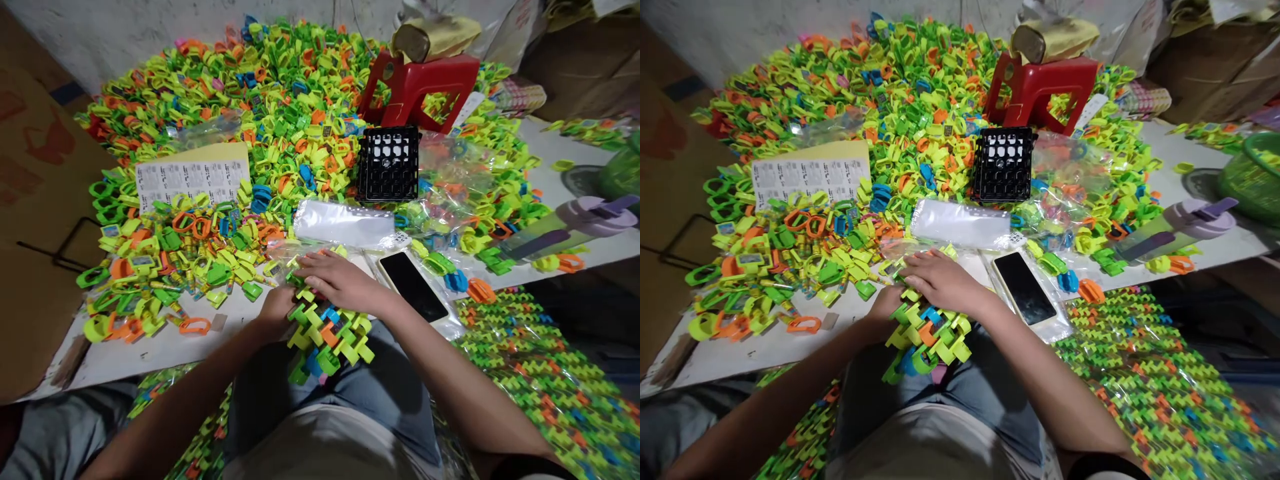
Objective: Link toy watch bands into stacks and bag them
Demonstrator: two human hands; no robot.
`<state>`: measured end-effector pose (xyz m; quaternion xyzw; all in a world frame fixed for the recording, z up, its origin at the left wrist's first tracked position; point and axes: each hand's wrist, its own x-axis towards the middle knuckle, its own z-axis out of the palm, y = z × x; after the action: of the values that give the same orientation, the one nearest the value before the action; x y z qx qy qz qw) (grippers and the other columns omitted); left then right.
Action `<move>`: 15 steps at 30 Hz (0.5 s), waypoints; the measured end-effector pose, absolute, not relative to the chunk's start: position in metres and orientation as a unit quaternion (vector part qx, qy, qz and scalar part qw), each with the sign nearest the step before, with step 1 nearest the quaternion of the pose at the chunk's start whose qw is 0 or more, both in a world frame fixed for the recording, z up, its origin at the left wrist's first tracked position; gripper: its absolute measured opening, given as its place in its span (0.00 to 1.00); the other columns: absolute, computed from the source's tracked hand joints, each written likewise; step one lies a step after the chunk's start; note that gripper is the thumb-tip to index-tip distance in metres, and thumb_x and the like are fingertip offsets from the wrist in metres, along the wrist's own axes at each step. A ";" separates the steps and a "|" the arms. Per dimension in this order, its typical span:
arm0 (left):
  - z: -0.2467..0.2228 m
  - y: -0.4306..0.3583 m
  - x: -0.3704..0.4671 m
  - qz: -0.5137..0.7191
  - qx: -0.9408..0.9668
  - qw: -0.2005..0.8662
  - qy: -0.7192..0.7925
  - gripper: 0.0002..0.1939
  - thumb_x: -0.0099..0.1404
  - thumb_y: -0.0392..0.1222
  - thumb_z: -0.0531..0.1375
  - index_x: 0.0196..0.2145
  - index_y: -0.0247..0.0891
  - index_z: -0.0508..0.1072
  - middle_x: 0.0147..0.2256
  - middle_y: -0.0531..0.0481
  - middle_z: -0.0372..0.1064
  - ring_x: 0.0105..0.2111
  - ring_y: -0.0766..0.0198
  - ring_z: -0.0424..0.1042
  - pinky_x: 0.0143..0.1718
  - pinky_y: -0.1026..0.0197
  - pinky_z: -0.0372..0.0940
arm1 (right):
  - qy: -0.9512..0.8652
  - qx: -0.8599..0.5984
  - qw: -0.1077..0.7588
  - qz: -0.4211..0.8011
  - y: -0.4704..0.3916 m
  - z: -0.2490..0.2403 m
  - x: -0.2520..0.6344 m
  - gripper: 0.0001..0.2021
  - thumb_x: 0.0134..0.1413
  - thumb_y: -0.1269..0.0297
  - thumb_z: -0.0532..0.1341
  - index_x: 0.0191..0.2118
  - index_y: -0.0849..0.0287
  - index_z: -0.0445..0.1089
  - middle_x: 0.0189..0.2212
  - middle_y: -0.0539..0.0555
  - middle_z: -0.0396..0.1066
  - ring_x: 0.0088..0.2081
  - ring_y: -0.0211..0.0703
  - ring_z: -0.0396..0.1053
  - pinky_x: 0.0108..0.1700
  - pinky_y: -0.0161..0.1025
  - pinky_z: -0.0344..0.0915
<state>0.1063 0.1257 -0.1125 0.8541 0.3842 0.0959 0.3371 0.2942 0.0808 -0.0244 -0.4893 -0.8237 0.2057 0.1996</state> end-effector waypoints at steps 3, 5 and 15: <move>-0.112 0.125 0.109 0.076 0.856 0.317 0.401 0.19 0.60 0.52 0.53 0.26 0.35 0.74 0.28 0.49 0.71 0.29 0.61 0.67 0.27 0.63 0.53 | -0.822 -0.484 0.204 0.220 0.082 -0.023 0.298 0.18 0.67 0.61 0.47 0.55 0.53 0.66 0.59 0.56 0.62 0.62 0.45 0.56 0.63 0.53 0.47; -0.112 0.125 0.109 0.071 0.861 0.312 0.395 0.19 0.60 0.52 0.53 0.26 0.35 0.74 0.28 0.49 0.71 0.28 0.61 0.67 0.27 0.63 0.53 | -0.827 -0.478 0.209 0.210 0.081 -0.020 0.301 0.17 0.67 0.61 0.48 0.54 0.54 0.67 0.59 0.56 0.63 0.61 0.46 0.56 0.62 0.52 0.46; -0.123 0.133 0.103 0.064 0.890 0.287 0.349 0.11 0.55 0.46 0.55 0.24 0.36 0.72 0.29 0.45 0.71 0.31 0.58 0.69 0.29 0.61 0.53 | -0.840 -0.526 0.125 0.036 0.064 -0.004 0.277 0.08 0.56 0.59 0.62 0.31 0.55 0.76 0.37 0.54 0.72 0.43 0.48 0.60 0.40 0.44 0.47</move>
<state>0.1032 0.1328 -0.1227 0.8898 0.3492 0.0644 0.2866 0.2767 0.0642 -0.0044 -0.5261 -0.8404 0.0357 0.1251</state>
